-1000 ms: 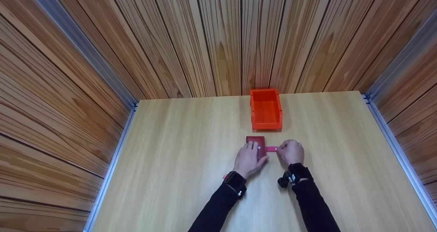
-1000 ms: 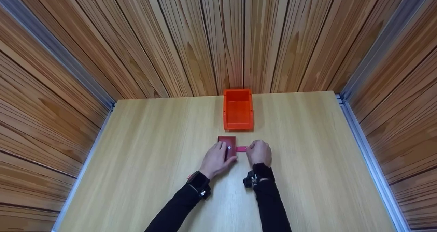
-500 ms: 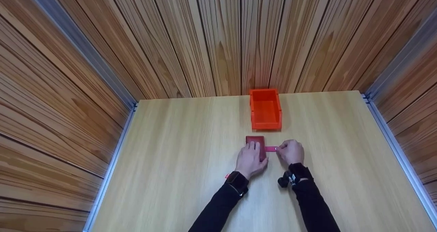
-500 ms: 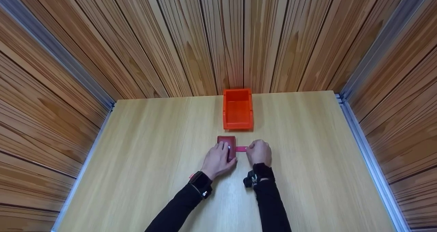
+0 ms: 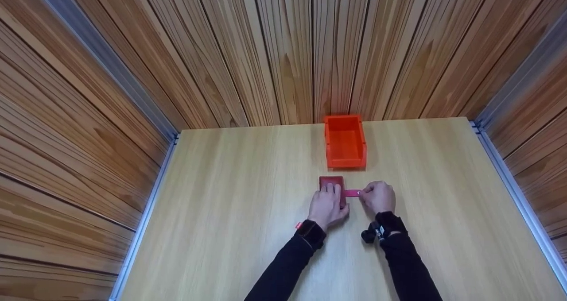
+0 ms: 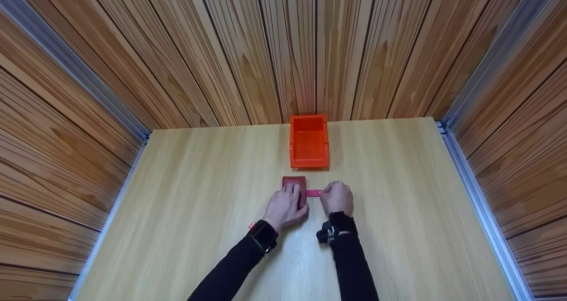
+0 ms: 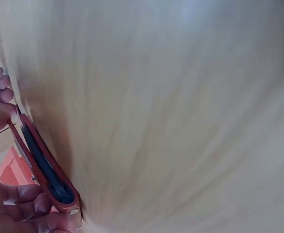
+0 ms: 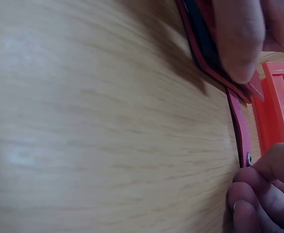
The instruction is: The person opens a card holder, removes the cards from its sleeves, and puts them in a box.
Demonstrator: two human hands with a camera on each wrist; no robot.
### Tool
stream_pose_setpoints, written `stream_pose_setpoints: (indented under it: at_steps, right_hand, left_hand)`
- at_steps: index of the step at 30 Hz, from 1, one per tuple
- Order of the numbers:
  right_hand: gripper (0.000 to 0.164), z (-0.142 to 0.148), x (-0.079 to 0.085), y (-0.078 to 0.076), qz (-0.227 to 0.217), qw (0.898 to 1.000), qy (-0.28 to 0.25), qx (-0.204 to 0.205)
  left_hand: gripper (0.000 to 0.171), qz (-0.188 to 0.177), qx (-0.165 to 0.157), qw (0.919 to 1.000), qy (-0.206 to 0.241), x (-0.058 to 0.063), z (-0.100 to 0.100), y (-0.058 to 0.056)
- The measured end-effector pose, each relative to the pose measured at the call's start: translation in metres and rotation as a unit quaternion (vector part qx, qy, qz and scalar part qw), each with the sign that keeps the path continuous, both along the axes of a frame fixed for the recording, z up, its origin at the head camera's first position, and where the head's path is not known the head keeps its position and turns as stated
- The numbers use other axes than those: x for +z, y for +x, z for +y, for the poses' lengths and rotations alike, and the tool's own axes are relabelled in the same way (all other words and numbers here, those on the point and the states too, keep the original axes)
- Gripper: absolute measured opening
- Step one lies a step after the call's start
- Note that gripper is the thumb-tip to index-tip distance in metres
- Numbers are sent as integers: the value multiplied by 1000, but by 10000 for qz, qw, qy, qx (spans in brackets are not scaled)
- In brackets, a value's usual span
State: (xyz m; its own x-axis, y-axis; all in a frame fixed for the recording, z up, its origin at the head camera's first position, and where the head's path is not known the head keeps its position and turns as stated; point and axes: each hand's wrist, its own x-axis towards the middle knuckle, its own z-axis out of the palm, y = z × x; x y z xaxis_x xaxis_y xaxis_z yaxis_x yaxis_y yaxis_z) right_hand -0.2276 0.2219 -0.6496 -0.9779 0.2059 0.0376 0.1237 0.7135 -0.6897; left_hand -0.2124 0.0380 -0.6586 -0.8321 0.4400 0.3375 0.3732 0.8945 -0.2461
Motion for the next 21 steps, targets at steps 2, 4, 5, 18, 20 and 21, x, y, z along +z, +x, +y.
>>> stream_pose_setpoints:
  at_steps: [2,4,5,18,20,21]
  right_hand:
    - [9,0,0,0,23,10000,17,-17]
    - [10,-1,0,0,30,10000,39,-28]
    - [11,-2,0,0,16,10000,32,-15]
    - [8,-3,6,-2,-218,9997,40,-98]
    - [8,-1,6,-2,-311,9995,-41,-91]
    - [8,-1,6,-2,-345,9993,-58,-101]
  left_hand:
    - [54,-173,-66,9996,194,2,-2,-1]
    - [51,-511,-145,9973,509,5,-6,-1]
    - [50,-735,-168,9947,699,6,-8,-1]
    - [37,-2016,-251,9209,3327,14,-39,2]
    - [38,-2003,-225,9130,3547,15,-41,4]
    - [41,-2031,-195,9087,3642,16,-42,5]
